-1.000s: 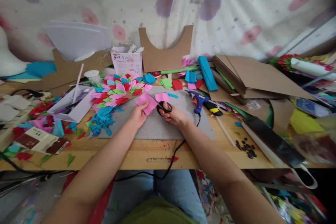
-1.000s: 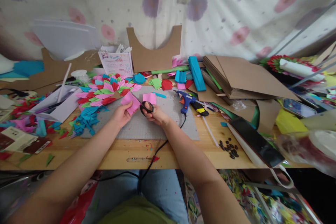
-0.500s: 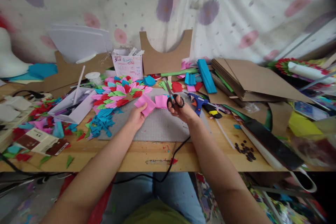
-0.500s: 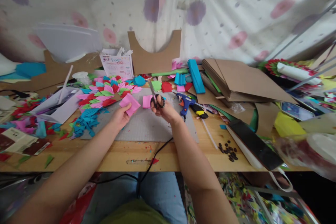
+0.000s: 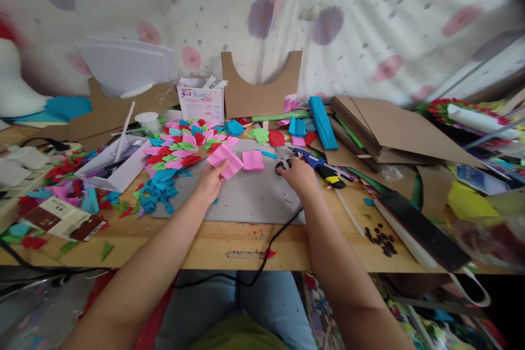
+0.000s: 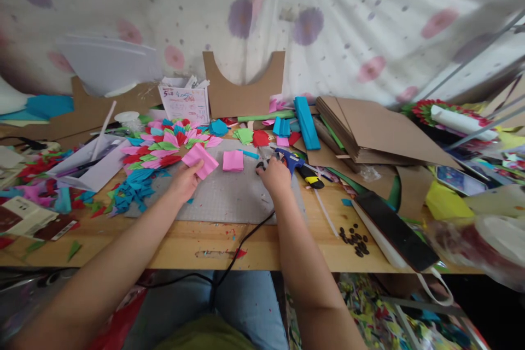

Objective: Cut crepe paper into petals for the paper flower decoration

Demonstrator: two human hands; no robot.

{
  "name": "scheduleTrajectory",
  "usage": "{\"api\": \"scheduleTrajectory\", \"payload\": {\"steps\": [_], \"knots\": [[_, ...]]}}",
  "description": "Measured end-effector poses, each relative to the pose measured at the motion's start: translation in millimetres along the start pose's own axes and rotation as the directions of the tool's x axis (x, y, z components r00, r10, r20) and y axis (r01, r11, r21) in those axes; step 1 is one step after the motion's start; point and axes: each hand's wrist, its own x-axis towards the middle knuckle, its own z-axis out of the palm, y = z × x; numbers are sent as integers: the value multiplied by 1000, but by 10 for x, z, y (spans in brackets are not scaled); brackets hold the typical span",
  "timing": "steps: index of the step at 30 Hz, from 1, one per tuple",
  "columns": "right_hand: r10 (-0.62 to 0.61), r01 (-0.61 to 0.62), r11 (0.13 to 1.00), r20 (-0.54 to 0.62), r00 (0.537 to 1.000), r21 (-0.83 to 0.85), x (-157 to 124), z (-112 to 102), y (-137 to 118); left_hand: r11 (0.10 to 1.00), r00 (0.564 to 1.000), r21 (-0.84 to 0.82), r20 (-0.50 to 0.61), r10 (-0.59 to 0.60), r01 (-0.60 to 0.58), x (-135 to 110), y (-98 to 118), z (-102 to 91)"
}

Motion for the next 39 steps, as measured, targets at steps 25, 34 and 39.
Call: {"api": "scheduleTrajectory", "payload": {"steps": [25,34,39], "knots": [[-520,707,405,-490,700,580,-151,441,-473,-189,338,517,753,565,-835,-95,-37,-124],[-374,590,516,-456,807,621,-158,426,-496,218,492,445,715,498,-868,-145,-70,-130],[-350,553,513,-428,833,657,-138,430,-484,610,721,420,560,407,-671,-117,-142,-155]]}}
